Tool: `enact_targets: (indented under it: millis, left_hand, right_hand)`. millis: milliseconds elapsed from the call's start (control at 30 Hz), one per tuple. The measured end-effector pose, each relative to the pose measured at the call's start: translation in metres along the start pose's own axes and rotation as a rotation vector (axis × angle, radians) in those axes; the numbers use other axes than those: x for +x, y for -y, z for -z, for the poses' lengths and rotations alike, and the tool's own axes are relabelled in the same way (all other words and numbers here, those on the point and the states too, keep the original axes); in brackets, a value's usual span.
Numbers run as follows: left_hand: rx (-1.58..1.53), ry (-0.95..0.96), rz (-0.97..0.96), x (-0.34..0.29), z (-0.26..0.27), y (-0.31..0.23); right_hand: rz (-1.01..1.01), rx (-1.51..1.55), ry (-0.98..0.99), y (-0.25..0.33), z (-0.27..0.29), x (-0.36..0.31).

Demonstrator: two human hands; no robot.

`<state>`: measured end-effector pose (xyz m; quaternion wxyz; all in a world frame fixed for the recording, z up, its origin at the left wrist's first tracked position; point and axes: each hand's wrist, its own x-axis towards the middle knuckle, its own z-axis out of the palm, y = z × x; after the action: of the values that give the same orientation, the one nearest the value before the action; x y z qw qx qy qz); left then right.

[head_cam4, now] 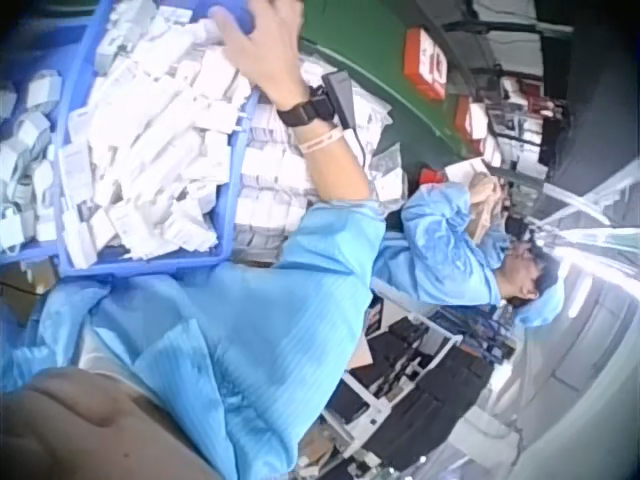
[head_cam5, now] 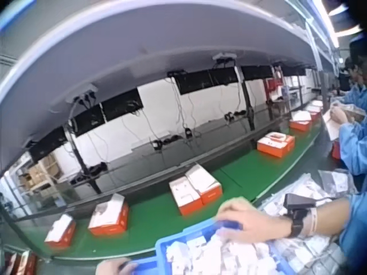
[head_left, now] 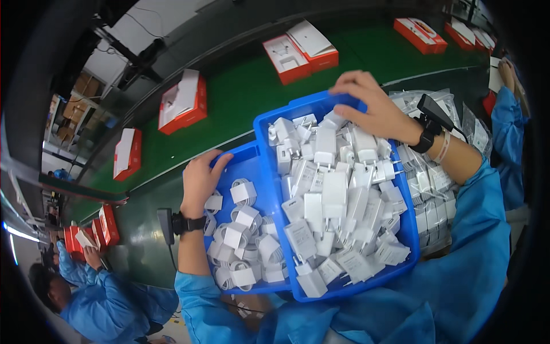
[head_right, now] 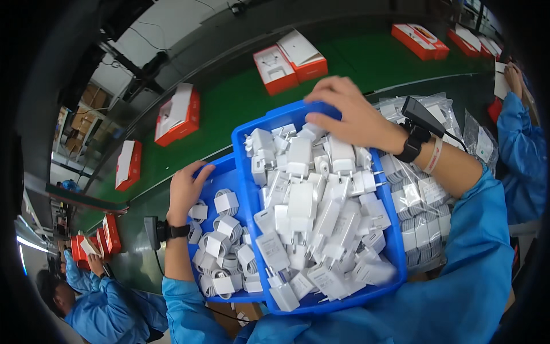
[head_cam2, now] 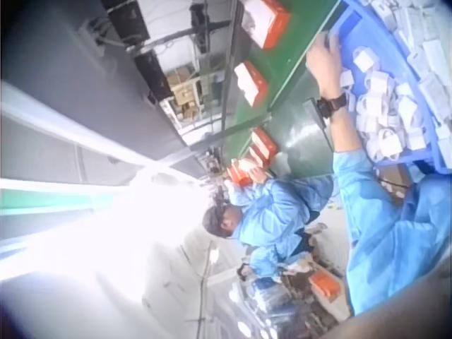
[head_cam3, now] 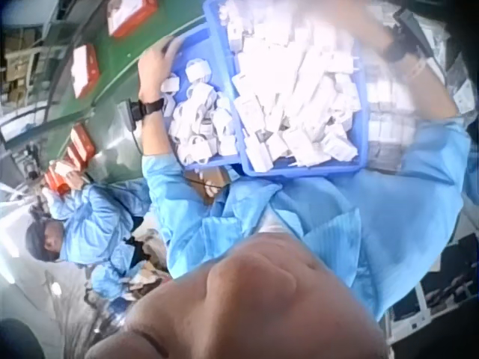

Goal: The recorder is seen assembling power adapters and cables into boxes at an assembly line.

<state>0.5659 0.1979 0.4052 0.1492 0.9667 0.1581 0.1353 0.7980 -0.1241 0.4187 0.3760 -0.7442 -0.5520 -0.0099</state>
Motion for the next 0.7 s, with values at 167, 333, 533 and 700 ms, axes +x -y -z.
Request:
enact_targets:
  millis: [167,333,533,700]
  left_hand:
    - [0.111,-0.037,0.070,-0.013,0.006,0.002]
    - [0.118,-0.077,0.083,-0.021,0.007,-0.001]
    - [0.126,-0.098,0.076,-0.021,0.005,-0.001]
    - [0.145,-0.043,0.074,-0.015,0.009,0.004]
  right_hand:
    - [-0.258,0.082,-0.107,-0.037,-0.008,-0.002]
    - [-0.268,0.149,-0.010,-0.026,-0.010,0.008]
    - [-0.190,0.138,-0.004,-0.021,-0.017,0.019]
    - [-0.139,0.099,0.007,-0.021,-0.016,0.023]
